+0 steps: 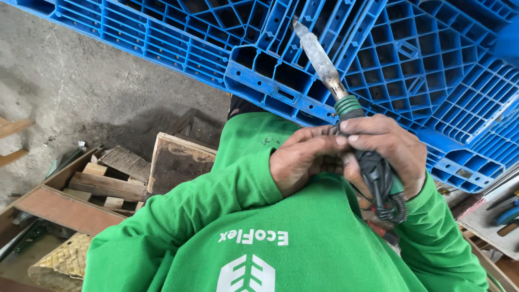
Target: The person uses a soldering iron to melt and smooth the edges of a blue plastic pallet. They work along the grid structure, applying heat to specific areas to reshape or repair the plastic. The pallet is repositioned during the process to access different sections.
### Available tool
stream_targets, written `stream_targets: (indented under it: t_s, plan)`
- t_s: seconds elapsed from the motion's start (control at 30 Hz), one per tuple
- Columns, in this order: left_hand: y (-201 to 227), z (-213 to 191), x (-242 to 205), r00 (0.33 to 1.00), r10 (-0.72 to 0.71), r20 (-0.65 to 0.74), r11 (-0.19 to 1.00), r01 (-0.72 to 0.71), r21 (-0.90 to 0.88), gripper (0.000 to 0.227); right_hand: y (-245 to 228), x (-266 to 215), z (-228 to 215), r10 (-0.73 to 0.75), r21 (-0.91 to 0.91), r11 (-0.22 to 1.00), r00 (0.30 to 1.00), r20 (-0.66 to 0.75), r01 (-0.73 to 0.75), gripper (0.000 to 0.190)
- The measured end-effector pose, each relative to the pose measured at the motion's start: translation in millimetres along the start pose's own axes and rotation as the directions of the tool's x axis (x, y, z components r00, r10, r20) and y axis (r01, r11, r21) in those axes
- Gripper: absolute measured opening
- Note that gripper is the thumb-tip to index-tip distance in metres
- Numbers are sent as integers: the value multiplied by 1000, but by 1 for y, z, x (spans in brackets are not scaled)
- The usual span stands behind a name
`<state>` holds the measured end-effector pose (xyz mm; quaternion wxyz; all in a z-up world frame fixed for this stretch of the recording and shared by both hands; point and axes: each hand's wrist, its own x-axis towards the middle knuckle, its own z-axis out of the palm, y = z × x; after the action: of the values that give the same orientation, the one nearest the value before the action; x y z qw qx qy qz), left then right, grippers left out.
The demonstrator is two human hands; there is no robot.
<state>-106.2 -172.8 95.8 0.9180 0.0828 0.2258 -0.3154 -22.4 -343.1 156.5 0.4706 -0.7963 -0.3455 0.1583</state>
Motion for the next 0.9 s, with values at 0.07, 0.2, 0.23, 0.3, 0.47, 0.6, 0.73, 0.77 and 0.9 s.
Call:
stream_targets:
  t_s: [0.07,0.2,0.23,0.3,0.47,0.6,0.73,0.77,0.9]
  plan:
    - [10,1,-12,998,-28,53,999,30,-34,37,-3,6,-1,-10,-23,1000,996,90,12,33]
    - [23,3,-25,998,-43,38,999,43,-1,45,-2,6,8,-68,-116,989,982,177,90,44]
    - [24,2,-26,999,-45,-10,999,45,-1,45,0,1,15,-95,-151,981,981,171,121,45]
    - [27,-1,-26,998,-36,-55,999,35,-14,45,6,-11,26,-72,-193,975,981,181,108,50]
    - [27,-5,-27,998,-43,-42,997,40,-61,38,19,-50,68,465,394,809,885,23,-436,66]
    - [40,-4,-23,999,10,-45,993,-4,119,46,12,-58,92,394,510,812,911,-123,-283,69]
    - [67,-9,-27,997,57,49,961,-67,267,50,-5,-38,91,-40,-237,971,988,-146,5,56]
    - [76,-11,-28,996,51,67,953,-68,295,51,-9,-30,94,-43,-224,975,986,-158,7,54]
    - [118,-11,-34,998,20,63,878,-48,477,52,-25,-3,102,-57,-136,990,987,-150,36,50]
